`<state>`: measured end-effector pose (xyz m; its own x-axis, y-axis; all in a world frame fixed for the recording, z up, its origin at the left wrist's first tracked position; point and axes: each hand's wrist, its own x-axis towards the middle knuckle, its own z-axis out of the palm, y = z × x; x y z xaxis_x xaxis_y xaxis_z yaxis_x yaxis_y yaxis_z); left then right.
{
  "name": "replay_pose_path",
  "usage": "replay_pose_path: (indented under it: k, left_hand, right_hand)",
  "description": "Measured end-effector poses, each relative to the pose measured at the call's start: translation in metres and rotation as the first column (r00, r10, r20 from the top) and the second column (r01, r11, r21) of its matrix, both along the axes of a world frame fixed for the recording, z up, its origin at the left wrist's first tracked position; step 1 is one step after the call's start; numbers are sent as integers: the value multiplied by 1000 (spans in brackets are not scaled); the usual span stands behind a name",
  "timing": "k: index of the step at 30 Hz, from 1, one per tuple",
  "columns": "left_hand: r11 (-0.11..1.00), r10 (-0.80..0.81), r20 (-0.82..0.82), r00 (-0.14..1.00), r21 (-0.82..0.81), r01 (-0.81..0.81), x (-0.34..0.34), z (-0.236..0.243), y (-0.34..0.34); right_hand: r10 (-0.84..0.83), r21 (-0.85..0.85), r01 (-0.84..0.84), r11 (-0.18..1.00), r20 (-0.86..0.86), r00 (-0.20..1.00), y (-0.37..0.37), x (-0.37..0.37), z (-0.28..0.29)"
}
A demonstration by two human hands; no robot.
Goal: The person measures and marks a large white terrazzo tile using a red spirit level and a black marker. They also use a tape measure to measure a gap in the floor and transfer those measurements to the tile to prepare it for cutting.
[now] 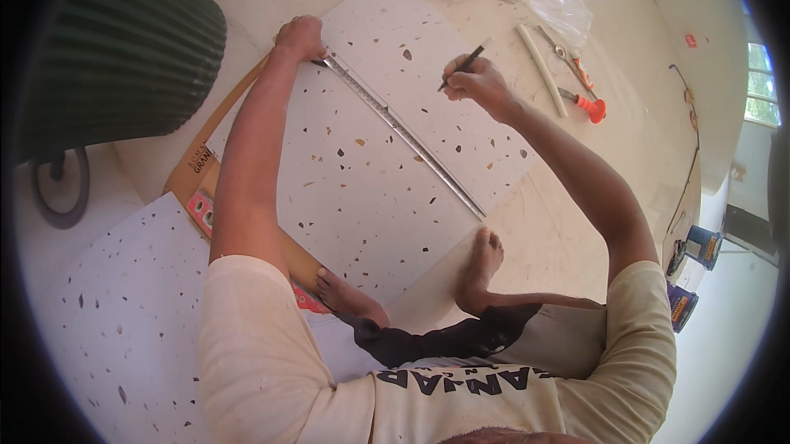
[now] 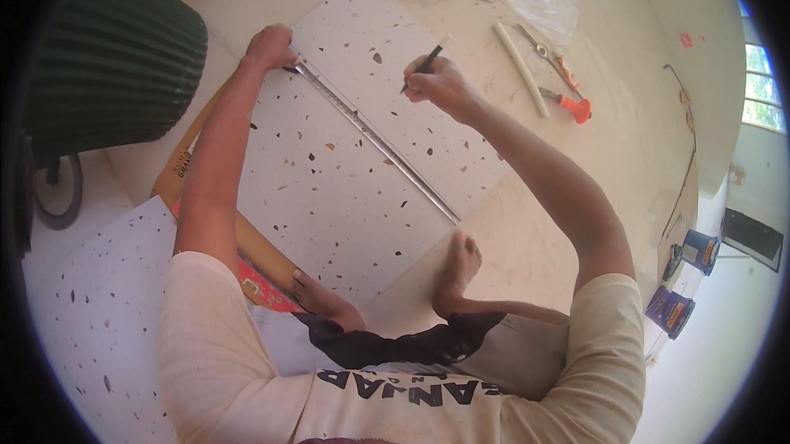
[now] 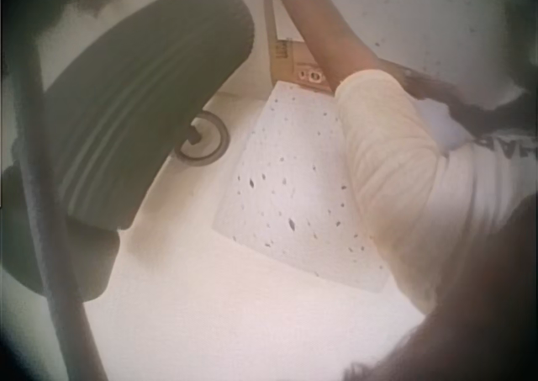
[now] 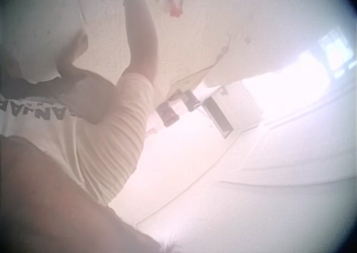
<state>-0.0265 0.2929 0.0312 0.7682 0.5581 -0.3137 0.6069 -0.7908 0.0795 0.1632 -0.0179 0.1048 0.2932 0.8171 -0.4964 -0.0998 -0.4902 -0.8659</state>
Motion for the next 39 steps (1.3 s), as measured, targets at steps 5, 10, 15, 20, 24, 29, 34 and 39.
replay_pose_path:
  k: [5, 10, 15, 20, 24, 29, 34, 39]
  left_hand:
    - [999, 10, -36, 999, -39, -11, 4, 4, 2]
    - [998, 10, -37, 999, -59, -12, 9, 3, 5]
    - [1000, 22, -21, 1000, -23, -22, 12, 6, 0]
    - [997, 58, -55, 997, -42, -60, 14, 8, 0]
    - [996, 64, -15, 998, -57, -65, 11, 5, 4]
    - [998, 44, -16, 999, -34, -44, 14, 4, 2]
    - [999, 39, -23, 999, -35, -39, 14, -1, 6]
    - [998, 19, -20, 1000, -60, -20, 15, -1, 7]
  right_hand:
    - [-49, 95, 54, 994, -53, 997, 42, -14, -31]
    - [-152, 118, 157, 981, -49, 987, 77, -31, -65]
    - [-219, 176, 217, 960, -9, 976, 104, -57, -97]
    - [-211, 170, 197, 966, 68, 975, 127, -76, -114]
    - [-184, 161, 154, 975, 194, 964, 139, -88, -122]
    - [-237, 174, 200, 964, 227, 945, 146, -92, -135]
    - [-242, 207, 184, 961, 310, 919, 150, -98, -139]
    - [-245, 208, 192, 959, 272, 931, 149, -101, -138]
